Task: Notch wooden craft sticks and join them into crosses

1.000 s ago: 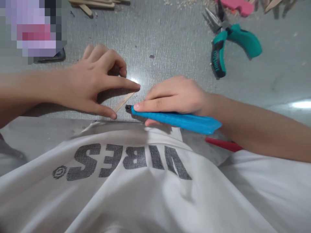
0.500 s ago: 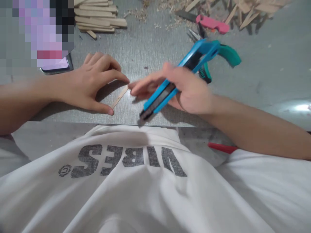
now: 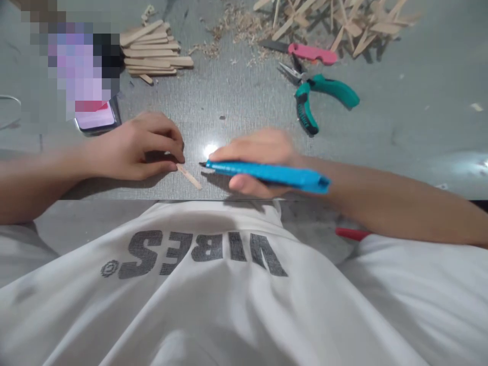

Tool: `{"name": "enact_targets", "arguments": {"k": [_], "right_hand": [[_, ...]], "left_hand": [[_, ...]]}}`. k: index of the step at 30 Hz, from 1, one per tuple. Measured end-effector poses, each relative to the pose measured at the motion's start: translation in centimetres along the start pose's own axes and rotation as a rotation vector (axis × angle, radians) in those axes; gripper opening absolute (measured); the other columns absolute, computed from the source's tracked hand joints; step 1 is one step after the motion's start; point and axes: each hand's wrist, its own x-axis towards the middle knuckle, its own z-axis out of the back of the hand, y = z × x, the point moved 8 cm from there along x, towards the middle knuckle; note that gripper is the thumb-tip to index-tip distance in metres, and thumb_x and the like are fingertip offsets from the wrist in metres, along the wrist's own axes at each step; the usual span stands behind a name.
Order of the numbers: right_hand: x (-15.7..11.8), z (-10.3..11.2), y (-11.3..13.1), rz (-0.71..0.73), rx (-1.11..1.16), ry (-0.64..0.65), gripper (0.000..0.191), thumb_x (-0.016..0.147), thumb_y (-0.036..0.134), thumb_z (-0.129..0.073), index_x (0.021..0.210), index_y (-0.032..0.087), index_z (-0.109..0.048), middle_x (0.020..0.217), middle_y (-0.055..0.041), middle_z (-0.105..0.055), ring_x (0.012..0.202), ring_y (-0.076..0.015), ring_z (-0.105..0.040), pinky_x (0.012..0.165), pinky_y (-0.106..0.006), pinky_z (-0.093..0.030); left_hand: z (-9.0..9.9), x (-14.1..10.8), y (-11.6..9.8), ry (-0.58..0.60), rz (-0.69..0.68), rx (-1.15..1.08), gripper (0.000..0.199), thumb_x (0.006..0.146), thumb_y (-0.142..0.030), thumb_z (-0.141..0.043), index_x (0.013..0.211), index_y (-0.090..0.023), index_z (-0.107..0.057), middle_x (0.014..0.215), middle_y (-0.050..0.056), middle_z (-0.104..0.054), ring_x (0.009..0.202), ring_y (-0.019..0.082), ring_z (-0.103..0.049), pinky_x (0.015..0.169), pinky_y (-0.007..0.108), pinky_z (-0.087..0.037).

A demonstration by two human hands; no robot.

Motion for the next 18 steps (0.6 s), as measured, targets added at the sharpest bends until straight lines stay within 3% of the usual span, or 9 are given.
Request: {"name": "enact_targets", "arguments": {"k": [5,9,12,15,18], "right_hand": [[-1.3,-1.2,1.1,0.196,0.016,-0.054,0.052,0.140,0.060,-0.046,0.171,0.025,-0.070,0.104,-0.0013,-0.089,0.087,-0.0204,-0.083,0.078,-0.035,-0.056],[-1.6,-2.9,0.7,0.096,0.033,0.002,0.043,0.137,0.059,-0.053,0.148,0.031,-0.084,0.094,0.0011,-0.085,0.075,-0.0179,-0.074,0.073,-0.034,-0.049],[-1.5,-2.7,1.2,0.114,0.010,-0.002,0.043,0.136,0.056,-0.056,0.131,0.028,-0.088,0.094,-0.0012,-0.085,0.077,-0.0177,-0.074,0.073,-0.034,-0.051],[-1.2,-1.9,2.6,0.262,-0.079,-0.001,0.028,0.133,0.049,-0.066,0.143,0.029,-0.085,0.098,-0.0001,-0.086,0.079,-0.0185,-0.076,0.074,-0.035,-0.056],[-1.0,-1.4,3.4,0.347,-0.116,0.044,0.023,0.130,0.045,-0.074,0.144,0.030,-0.083,0.102,0.0003,-0.087,0.080,-0.0189,-0.078,0.075,-0.035,-0.061]], "left_hand": [[-0.8,-0.4,-0.6,-0.025,0.101,0.102,0.027,0.118,-0.035,-0.056,0.110,-0.032,-0.082,0.129,0.011,-0.087,0.120,0.035,-0.076,0.109,0.063,-0.062],[-1.2,-0.8,-1.0,-0.050,0.112,0.062,0.020,0.117,-0.033,-0.058,0.107,-0.032,-0.076,0.128,0.012,-0.082,0.123,0.035,-0.072,0.109,0.063,-0.066],[-1.8,-1.1,-1.5,-0.054,0.124,0.077,0.019,0.119,-0.035,-0.060,0.105,-0.030,-0.072,0.131,0.013,-0.081,0.123,0.035,-0.071,0.110,0.062,-0.067],[-2.4,-1.5,-2.4,-0.037,0.131,0.137,0.028,0.123,-0.034,-0.049,0.107,-0.029,-0.072,0.130,0.016,-0.082,0.119,0.035,-0.073,0.101,0.057,-0.067],[-2.4,-1.7,-3.0,-0.010,0.198,0.157,0.037,0.124,-0.029,-0.040,0.117,-0.028,-0.076,0.113,0.013,-0.084,0.103,0.033,-0.079,0.087,0.049,-0.062]]}}
